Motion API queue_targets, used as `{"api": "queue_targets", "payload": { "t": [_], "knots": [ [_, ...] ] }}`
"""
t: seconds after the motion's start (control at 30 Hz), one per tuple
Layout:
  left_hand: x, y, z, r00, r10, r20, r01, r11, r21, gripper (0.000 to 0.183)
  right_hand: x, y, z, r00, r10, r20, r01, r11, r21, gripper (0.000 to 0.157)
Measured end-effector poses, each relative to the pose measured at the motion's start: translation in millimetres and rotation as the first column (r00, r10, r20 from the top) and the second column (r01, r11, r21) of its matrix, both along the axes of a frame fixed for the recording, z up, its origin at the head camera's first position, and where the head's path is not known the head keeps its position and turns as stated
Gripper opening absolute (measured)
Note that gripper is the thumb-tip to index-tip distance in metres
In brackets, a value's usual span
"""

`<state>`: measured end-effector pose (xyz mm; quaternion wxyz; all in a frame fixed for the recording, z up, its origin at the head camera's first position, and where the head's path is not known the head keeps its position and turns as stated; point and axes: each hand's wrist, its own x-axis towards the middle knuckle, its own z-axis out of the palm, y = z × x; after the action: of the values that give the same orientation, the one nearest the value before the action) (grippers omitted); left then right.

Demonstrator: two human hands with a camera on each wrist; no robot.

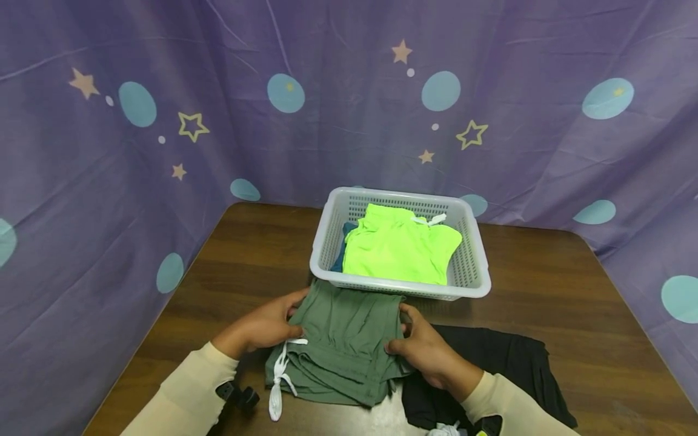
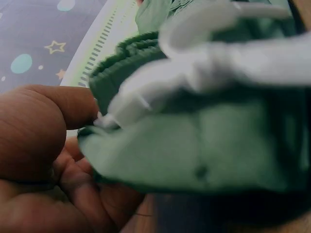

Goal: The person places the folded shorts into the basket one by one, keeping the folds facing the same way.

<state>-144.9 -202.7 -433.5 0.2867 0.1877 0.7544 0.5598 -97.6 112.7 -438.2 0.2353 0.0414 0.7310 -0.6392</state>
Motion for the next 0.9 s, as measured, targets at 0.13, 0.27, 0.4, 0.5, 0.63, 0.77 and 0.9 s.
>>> {"api": "queue_targets", "payload": {
  "t": [0.13, 0.27, 0.4, 0.5, 0.63, 0.77, 0.9],
  "knots": [
    [0.1, 2, 2.5, 1.0, -0.004, 0.026, 0.003, 0.999, 0.049, 0.084, 2.1, 2, 4.2, 1.0, -0.014, -0.008, 0.014, 0.999, 0.04, 0.092],
    [1.2, 1, 9.9, 0.998, -0.04, 0.041, 0.036, 0.994, 0.107, 0.082, 5.0, 6, 12.2, 1.0, 0.006, -0.02, -0.005, 0.999, 0.036, 0.086],
    [3.4, -1, 18.4, 0.995, -0.07, 0.066, 0.059, 0.986, 0.154, 0.081, 7.1, 10, 23.6, 0.998, 0.043, -0.055, -0.043, 0.999, -0.004, 0.082],
    [5.4, -2, 23.9, 0.993, -0.085, 0.084, 0.068, 0.98, 0.186, 0.079, 9.0, 13, 33.2, 0.993, 0.074, -0.087, -0.078, 0.996, -0.043, 0.078],
    [8.9, -2, 31.5, 0.987, -0.126, 0.101, 0.1, 0.968, 0.228, 0.077, 12.1, 17, 43.6, 0.987, 0.122, -0.107, -0.131, 0.988, -0.084, 0.077],
    [12.1, -1, 41.8, 0.983, -0.163, 0.089, 0.136, 0.958, 0.251, 0.077, 13.7, 20, 51.0, 0.98, 0.154, -0.124, -0.167, 0.981, -0.103, 0.078],
    [13.0, 0, 54.0, 0.985, -0.163, 0.053, 0.143, 0.951, 0.274, 0.077, 12.2, 25, 56.5, 0.976, 0.159, -0.146, -0.179, 0.975, -0.13, 0.079]
  ]
}}
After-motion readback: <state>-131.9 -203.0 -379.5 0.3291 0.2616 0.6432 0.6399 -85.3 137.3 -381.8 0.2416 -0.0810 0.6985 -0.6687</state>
